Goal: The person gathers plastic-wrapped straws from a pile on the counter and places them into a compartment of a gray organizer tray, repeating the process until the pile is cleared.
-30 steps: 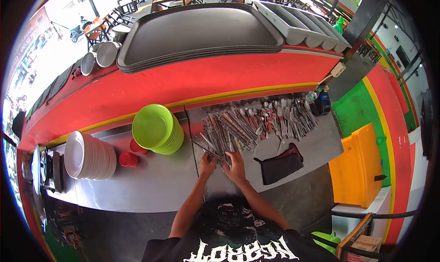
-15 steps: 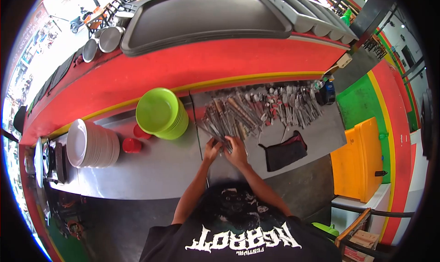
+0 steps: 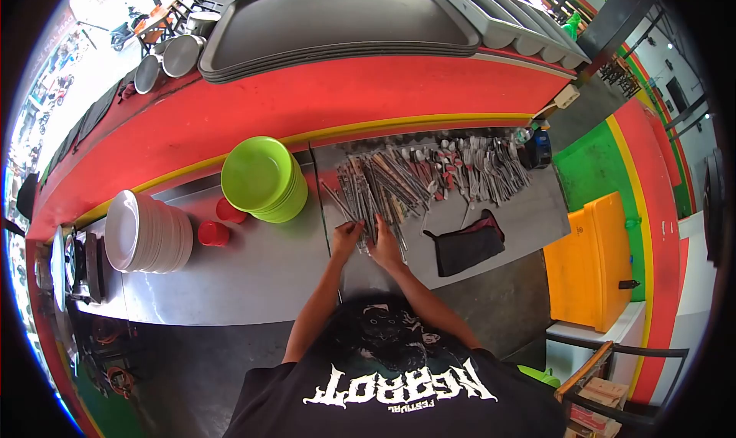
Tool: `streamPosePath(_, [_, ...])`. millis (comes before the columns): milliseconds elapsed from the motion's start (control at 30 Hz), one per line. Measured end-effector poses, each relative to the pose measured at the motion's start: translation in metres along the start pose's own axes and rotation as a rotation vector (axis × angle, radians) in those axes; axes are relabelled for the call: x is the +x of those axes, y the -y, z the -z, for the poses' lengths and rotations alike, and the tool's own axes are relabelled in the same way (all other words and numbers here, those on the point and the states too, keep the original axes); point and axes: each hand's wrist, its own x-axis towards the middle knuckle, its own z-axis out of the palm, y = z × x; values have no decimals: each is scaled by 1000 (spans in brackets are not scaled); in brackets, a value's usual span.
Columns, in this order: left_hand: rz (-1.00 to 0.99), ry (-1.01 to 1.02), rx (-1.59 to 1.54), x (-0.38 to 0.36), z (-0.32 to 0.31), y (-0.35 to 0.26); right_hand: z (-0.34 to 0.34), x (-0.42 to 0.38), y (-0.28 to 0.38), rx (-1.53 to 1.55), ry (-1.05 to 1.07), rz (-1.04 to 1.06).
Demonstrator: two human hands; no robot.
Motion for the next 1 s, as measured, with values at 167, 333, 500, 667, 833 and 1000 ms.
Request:
streamPosePath(167, [-129,-10,-12,7,-5,16,0,-2,-8,-5,77,-9])
streamPosePath(333, [-157,-16,-151,0,-10,7,-6,-1,-13,15,66,-30])
streamPosePath(500, [-147,18,33,-2,-8,9,-14,-1,-14,92,25,-127])
streamPosePath(667, [-364,-129,147,-17,-29,7,-16,11,-24,159,-3,-249])
streamPosePath(833, [-448,-25,348,-32,-33,-13,-8,14,-8,143,-154,-267])
streamPosePath(1000, [-417,205,-75,-32,-29,-25,16,19,-10,291,-236,-306])
